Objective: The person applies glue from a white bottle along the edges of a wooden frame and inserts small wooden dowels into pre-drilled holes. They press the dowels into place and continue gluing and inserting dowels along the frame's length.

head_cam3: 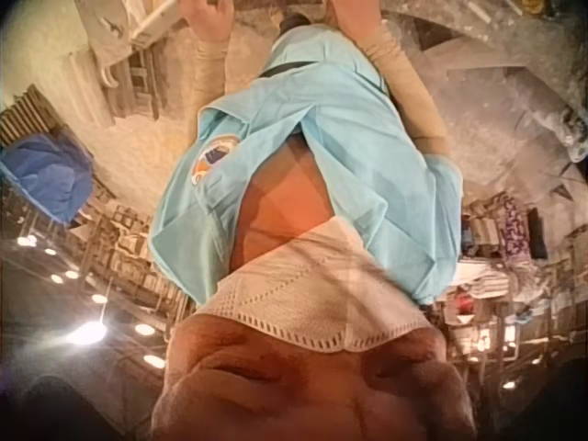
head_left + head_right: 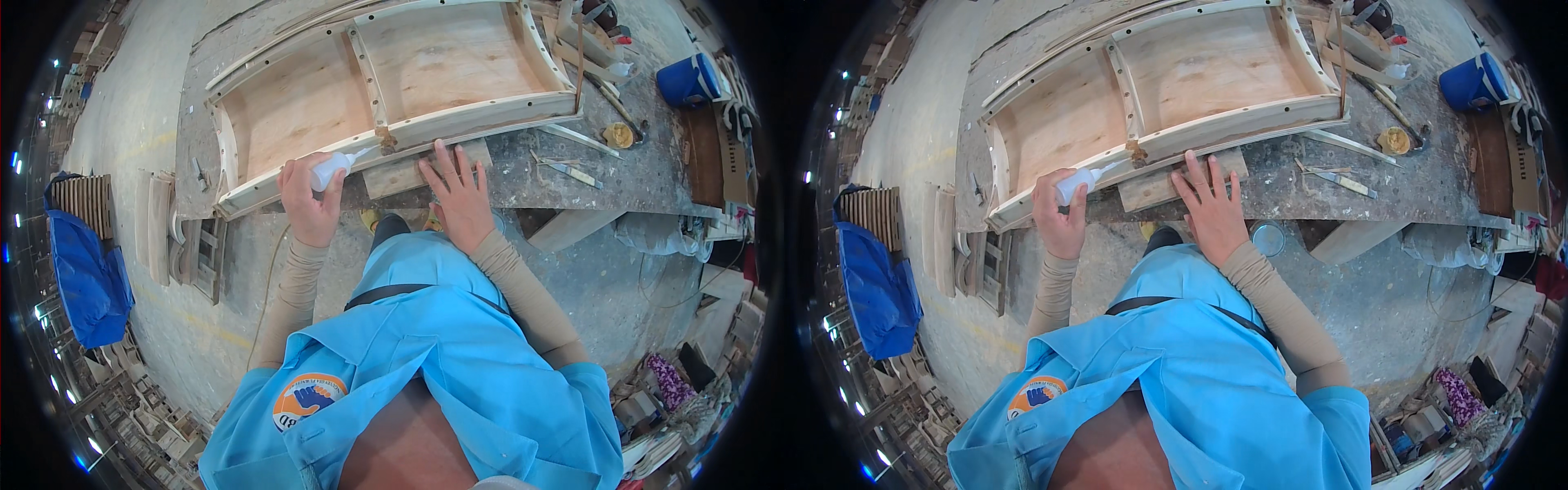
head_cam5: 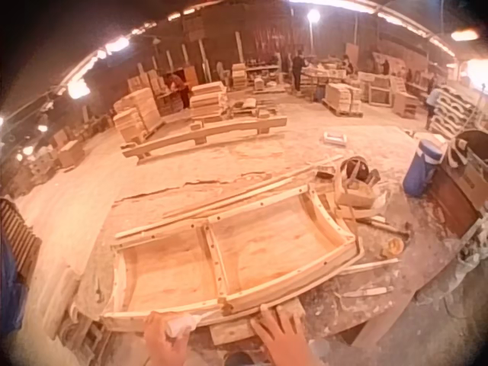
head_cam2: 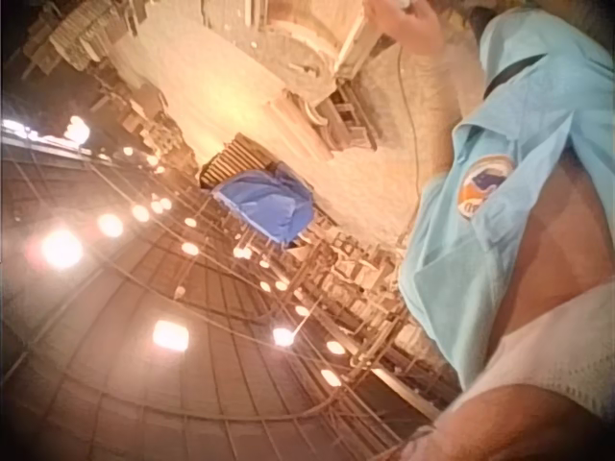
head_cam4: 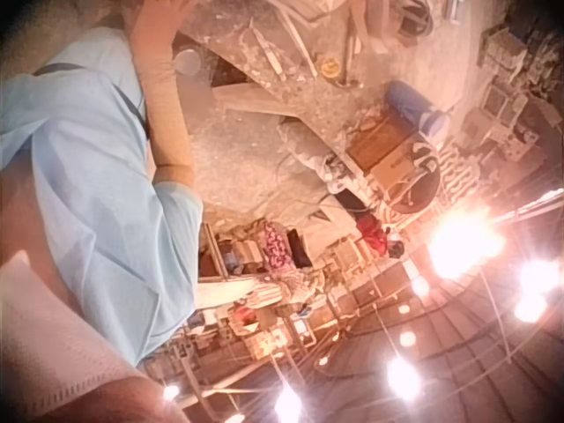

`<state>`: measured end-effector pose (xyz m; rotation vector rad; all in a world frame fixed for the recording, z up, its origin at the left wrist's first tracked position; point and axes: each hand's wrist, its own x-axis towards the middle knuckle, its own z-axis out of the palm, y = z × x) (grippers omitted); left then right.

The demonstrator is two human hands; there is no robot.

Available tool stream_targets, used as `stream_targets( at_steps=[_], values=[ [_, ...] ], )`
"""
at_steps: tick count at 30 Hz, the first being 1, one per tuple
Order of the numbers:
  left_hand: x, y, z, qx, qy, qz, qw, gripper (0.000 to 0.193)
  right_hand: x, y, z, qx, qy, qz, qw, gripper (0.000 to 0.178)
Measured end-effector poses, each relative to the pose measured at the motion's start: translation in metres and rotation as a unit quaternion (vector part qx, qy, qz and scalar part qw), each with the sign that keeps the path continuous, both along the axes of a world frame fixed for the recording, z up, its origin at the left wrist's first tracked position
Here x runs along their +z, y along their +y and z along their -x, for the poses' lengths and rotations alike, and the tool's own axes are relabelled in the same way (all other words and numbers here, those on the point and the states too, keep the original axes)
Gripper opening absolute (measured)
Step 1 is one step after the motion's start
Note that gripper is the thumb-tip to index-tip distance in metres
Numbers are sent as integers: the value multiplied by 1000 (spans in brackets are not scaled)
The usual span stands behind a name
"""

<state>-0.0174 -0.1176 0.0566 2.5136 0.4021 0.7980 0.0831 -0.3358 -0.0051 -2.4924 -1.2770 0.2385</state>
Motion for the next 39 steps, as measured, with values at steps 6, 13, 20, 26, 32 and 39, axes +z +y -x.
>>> stream_targets(
  at_steps=[6, 13, 20, 26, 32, 39],
  values=[
    [2, 1, 1, -5, -1, -6, 1000, 22, 0, 0, 0, -1, -3, -1, 1000, 72],
    [1, 2, -3, -1, -30, -9, 1000, 23, -1, 0, 0, -3, -6, 0, 1000, 70],
    [0, 1, -4, 4, -42, -7, 999, 23, -1, -1, 0, -1, -6, -3, 1000, 69],
    [4, -2, -5, -8, -11, -21, 1000, 21, -1, 0, 1, -4, -5, -1, 1000, 69],
    [1, 0, -6, -6, -29, -29, 999, 24, -2, 0, 1, -4, -8, -5, 1000, 70],
    [2, -2, -9, -15, -37, -26, 999, 24, -1, 0, 1, -5, -3, -1, 1000, 71]
  ],
)
